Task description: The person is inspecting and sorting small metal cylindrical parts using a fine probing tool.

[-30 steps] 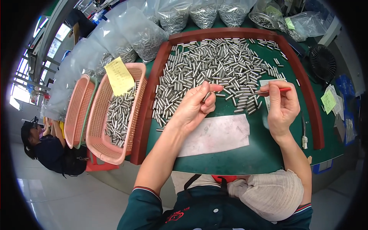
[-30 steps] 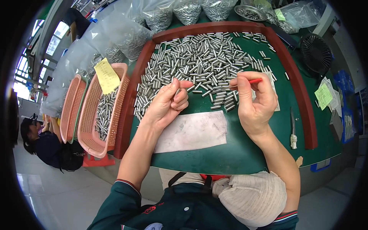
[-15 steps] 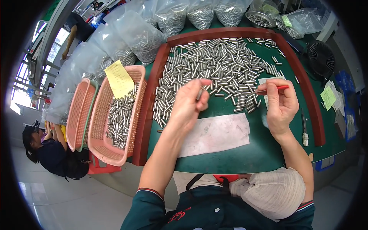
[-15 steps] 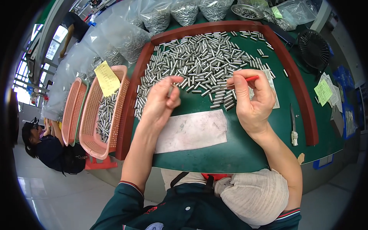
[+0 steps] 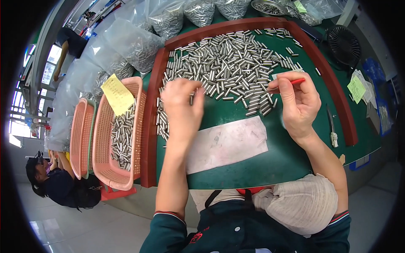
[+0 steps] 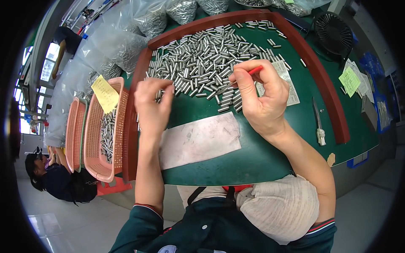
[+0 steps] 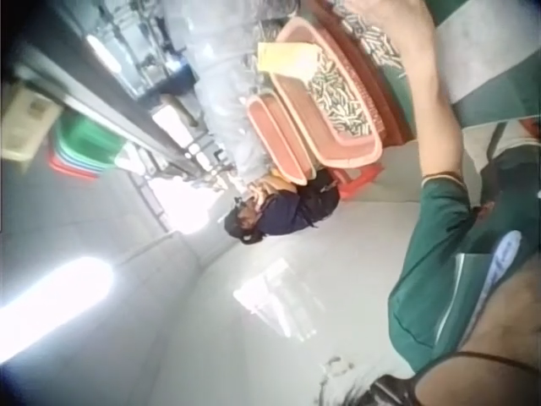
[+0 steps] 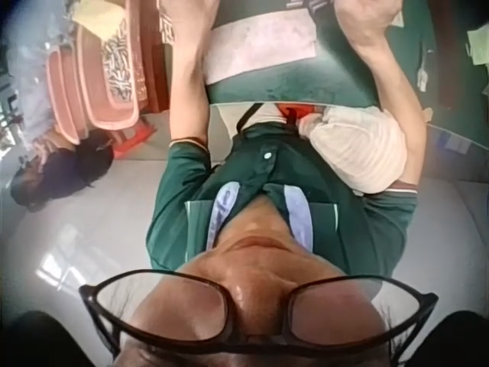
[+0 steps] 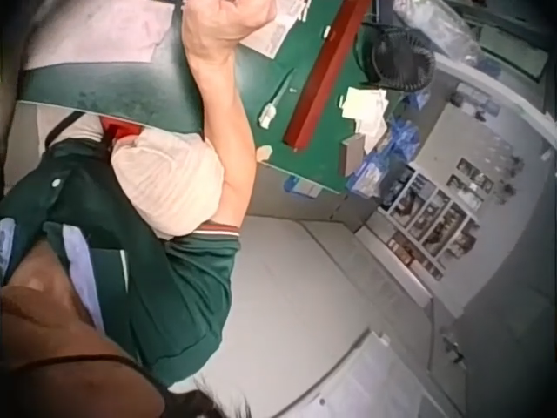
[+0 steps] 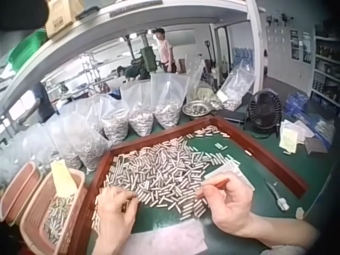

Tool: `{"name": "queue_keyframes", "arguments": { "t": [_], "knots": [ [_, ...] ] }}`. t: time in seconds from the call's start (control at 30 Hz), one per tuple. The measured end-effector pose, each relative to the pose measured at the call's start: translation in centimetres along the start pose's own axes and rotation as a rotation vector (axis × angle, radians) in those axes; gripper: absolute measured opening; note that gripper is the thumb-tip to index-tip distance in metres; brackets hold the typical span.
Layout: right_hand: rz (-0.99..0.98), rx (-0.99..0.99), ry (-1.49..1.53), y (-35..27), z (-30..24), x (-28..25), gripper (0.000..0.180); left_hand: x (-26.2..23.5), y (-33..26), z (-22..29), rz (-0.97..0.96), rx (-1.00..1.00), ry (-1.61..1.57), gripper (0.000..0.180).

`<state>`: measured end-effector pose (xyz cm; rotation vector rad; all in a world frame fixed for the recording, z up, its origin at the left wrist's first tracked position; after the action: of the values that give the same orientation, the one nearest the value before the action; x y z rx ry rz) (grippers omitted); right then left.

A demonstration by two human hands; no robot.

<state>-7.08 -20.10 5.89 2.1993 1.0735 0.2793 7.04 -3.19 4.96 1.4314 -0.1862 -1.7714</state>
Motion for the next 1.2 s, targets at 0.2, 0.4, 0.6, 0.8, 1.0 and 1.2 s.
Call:
{"name": "queue_keyframes", "arguments": {
  "t": [0.2,0.4,0.6,0.8,1.0,1.2],
  "knots": [
    [-0.001,-0.002,-0.007,0.0,-0.4,0.2,0.002,3.7,-0.8,2.4,-0.21,0.064,-0.05,0.007],
    [0.001,-0.037,-0.011,0.0,-0.5,0.4,0.001,4.8,-1.1,2.7,-0.279,0.005,0.043,0.007],
    [0.019,-0.086,-0.013,-0.1,-0.9,0.2,0.002,2.4,-0.8,1.2,-0.217,-0.264,-0.385,0.01],
    [-0.089,-0.376,-0.059,-0.7,-3.0,1.0,0.012,4.6,-3.6,0.7,-0.443,-0.869,-1.528,0.015],
    [-0.149,-0.535,-0.173,-1.0,-3.4,2.0,0.014,4.9,-3.8,0.7,-0.473,-0.852,-1.45,0.013],
    [-0.154,-0.51,-0.199,-0.9,-3.5,1.8,0.015,5.1,-3.9,0.8,-0.5,-0.919,-1.479,0.014]
  ]
}}
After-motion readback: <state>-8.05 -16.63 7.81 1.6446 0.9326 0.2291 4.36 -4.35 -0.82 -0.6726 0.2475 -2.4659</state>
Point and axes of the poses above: each hand's wrist, its own y-axis towards the middle knuckle, its own x-axis out of the palm, z = x × y, the point moved 5 cm from there along y, towards the middle knuckle, and after that the axes turned 7 degrees about -z, right-handed, at the moved point
